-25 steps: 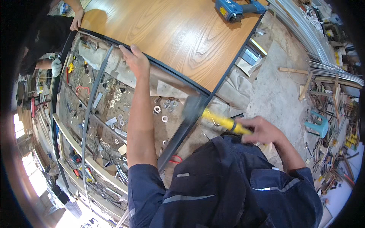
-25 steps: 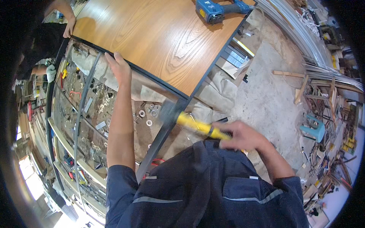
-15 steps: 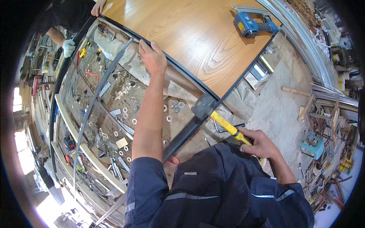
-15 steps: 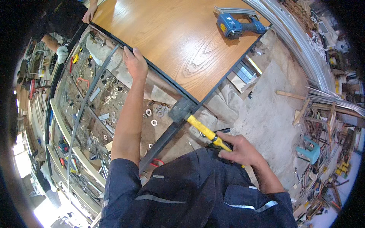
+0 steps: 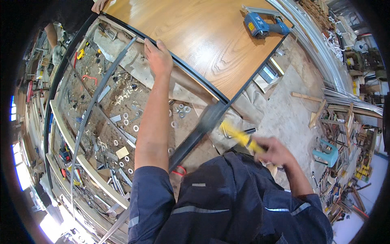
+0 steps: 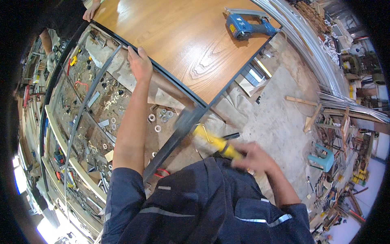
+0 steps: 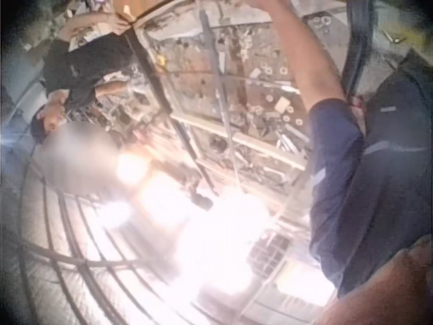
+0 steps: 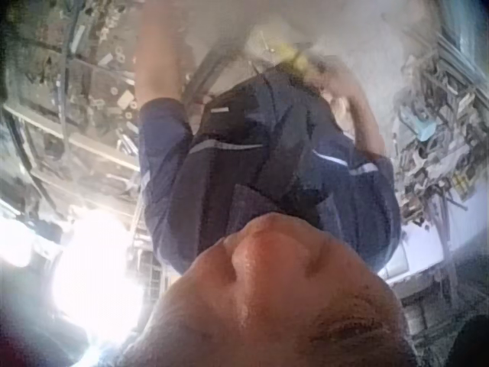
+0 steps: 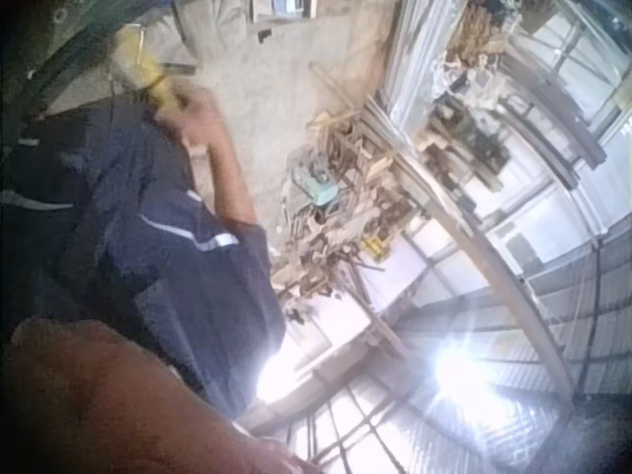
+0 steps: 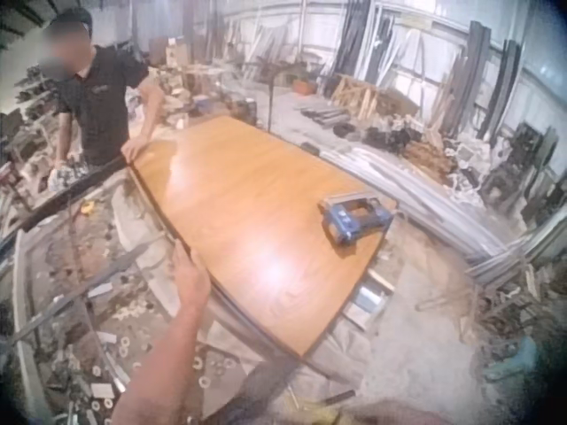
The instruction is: The person assembles a rectangular frame by fitting black metal bars into a jig, then retrieves a wooden panel and places it onto the frame. They use a hammer and a nail gun to secure the panel to the frame.
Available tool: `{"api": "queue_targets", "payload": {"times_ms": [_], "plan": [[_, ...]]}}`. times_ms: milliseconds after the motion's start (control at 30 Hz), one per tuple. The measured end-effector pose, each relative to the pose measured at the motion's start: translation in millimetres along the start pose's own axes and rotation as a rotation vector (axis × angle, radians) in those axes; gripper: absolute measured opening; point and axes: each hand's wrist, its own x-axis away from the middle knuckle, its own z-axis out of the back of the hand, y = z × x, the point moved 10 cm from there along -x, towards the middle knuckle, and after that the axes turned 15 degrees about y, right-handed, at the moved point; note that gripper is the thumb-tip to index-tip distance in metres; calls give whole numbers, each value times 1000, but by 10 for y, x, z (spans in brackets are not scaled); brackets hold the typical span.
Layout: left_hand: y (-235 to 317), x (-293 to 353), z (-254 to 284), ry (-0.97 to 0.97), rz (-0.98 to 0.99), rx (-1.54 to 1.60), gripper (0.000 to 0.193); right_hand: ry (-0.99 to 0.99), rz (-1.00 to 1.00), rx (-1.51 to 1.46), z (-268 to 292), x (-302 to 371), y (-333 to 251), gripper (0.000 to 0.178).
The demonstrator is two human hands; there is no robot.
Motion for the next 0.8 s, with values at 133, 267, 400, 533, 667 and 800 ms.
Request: {"api": "queue_targets", "payload": {"times_ms": [133,267,400,533,667,800], "plan": [[89,8,-24,-44,34,0,65,107,39,-20,102,-41,-192,72],[30,-34,12,-22,21,-5,65,-122,287,37,-157,86,-513,70],[47,-21,-30,-40,64,16,65,107,-187,-250,171,-119,72,69],[-10,-30,-33,-39,79,6,65,163,-107,-228,144,-145,-151,72],[14,29,-3,-37,118,6,64,136,-35,-340,-20,-44,-583,69],[-121,-38,7,-84,81,70,68,-45,-43,-157,-233,-41,-973,68]]}}
